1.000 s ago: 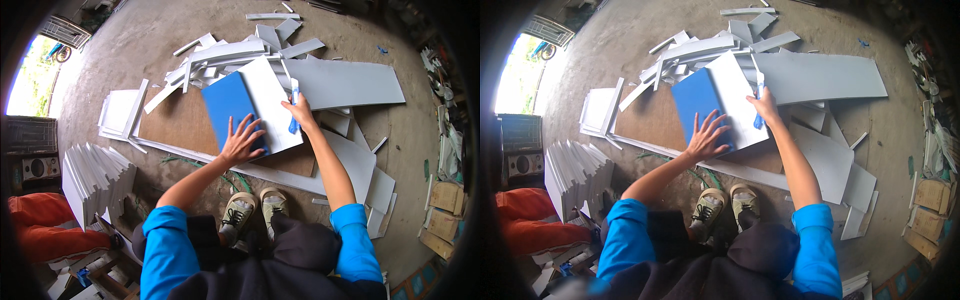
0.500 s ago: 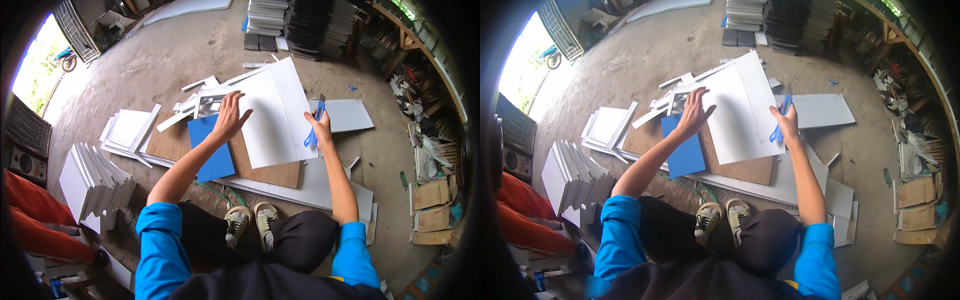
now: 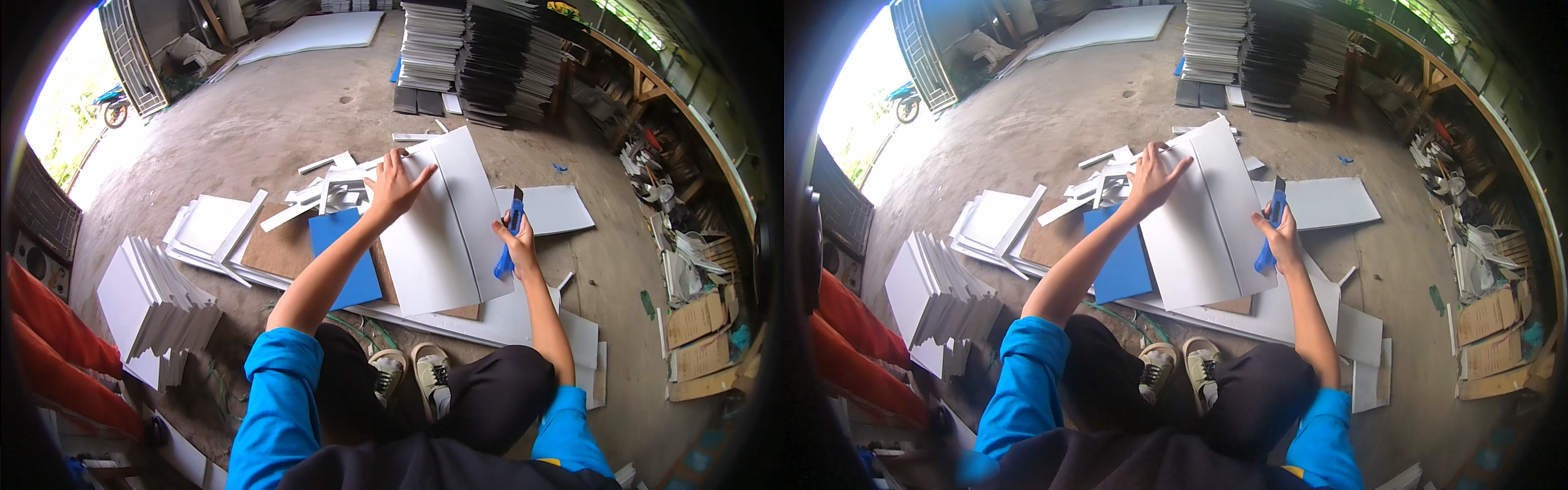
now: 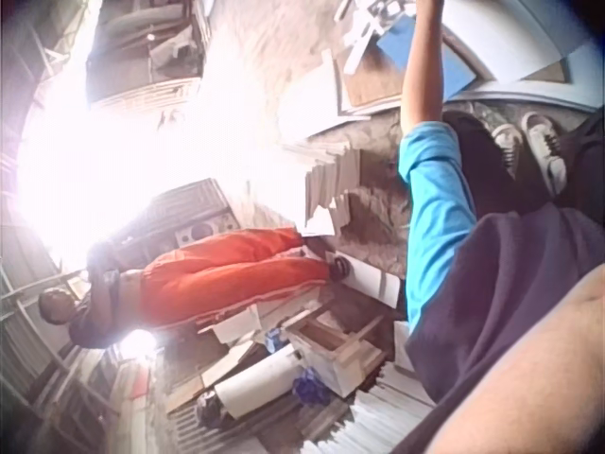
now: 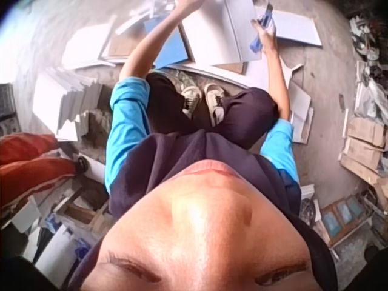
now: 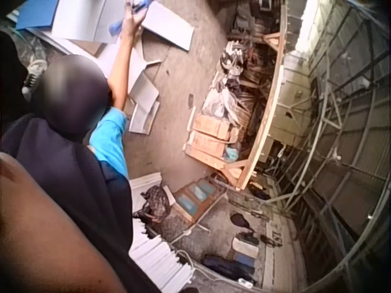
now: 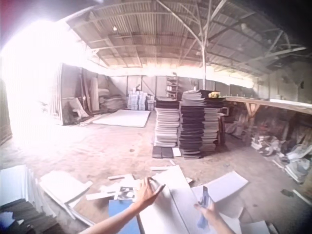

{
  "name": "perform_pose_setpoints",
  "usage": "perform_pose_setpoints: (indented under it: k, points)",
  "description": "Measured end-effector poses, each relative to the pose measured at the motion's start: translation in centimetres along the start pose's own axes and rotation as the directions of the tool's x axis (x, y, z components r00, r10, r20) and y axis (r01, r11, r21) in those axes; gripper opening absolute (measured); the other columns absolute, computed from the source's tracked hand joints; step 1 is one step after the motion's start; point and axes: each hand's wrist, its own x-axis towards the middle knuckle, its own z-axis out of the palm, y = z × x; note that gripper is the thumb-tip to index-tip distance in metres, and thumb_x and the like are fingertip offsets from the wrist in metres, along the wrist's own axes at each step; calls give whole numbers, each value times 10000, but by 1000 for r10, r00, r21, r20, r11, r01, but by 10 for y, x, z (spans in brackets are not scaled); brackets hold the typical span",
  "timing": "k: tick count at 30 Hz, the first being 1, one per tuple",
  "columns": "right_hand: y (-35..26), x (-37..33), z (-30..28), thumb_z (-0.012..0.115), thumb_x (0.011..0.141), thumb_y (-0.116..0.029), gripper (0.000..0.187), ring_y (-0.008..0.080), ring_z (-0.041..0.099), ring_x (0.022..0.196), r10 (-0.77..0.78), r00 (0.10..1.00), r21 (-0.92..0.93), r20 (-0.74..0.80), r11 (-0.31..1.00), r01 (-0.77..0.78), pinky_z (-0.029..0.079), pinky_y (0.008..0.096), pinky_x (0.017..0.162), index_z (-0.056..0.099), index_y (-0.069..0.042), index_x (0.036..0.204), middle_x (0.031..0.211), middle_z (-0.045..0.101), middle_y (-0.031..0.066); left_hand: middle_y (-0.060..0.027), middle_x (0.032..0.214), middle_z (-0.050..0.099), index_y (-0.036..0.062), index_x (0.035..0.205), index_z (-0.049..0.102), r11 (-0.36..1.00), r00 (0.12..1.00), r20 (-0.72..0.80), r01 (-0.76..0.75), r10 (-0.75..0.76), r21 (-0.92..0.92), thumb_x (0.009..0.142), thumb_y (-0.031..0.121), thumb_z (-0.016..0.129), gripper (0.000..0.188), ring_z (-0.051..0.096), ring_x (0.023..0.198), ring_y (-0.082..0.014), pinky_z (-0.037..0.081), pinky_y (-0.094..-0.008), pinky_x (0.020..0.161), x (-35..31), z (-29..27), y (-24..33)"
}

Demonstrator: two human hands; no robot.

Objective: The person sits on the floor and uses a utility knife to cut white foam sheets. They use a blue rectangular board as a template to guide the cuts, repeatedly aligning the board, scoring the foam, and snapping off the excess material. The person handles the foam sheets and the knife throughout the process.

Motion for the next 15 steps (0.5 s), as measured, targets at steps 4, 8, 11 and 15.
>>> perform_pose_setpoints:
  k: [4, 8, 11, 15]
  points:
    - [15, -2, 2, 688, 766, -160, 267, 45, 368, 716, 43, 997, 54, 61, 998, -46, 301, 181, 687, 433, -124, 839, 786, 407, -53, -138, 1035, 573, 32, 1022, 479, 996, 995, 53, -87, 88, -25, 651, 673, 572, 746, 539, 1010, -292, 262, -560, 867, 17, -21, -9]
    - [38, 1, -7, 688, 764, -162, 251, 40, 385, 730, 88, 994, 68, 68, 993, -93, 307, 178, 708, 452, -129, 844, 789, 412, -58, -117, 1053, 581, 116, 1042, 500, 998, 974, 219, -68, 64, 12, 560, 609, 694, 716, 539, 1017, -291, 253, -604, 832, 17, -22, -3]
    - [58, 4, -9, 668, 782, -156, 230, 48, 421, 750, 105, 993, -67, 46, 993, -102, 342, 187, 712, 467, -109, 883, 805, 436, -49, -99, 1054, 576, 180, 1066, 503, 995, 954, 288, -92, 79, 32, 552, 563, 722, 676, 527, 1033, -280, 266, -615, 797, 15, -16, -9]
    - [74, 15, -12, 602, 829, -150, 180, 68, 507, 772, 143, 990, -281, 9, 950, -135, 434, 214, 672, 485, -65, 936, 840, 512, -17, -91, 1055, 570, 209, 1091, 504, 969, 966, 176, -214, 191, 125, 594, 505, 715, 615, 511, 1049, -270, 290, -581, 786, 7, -2, 4]
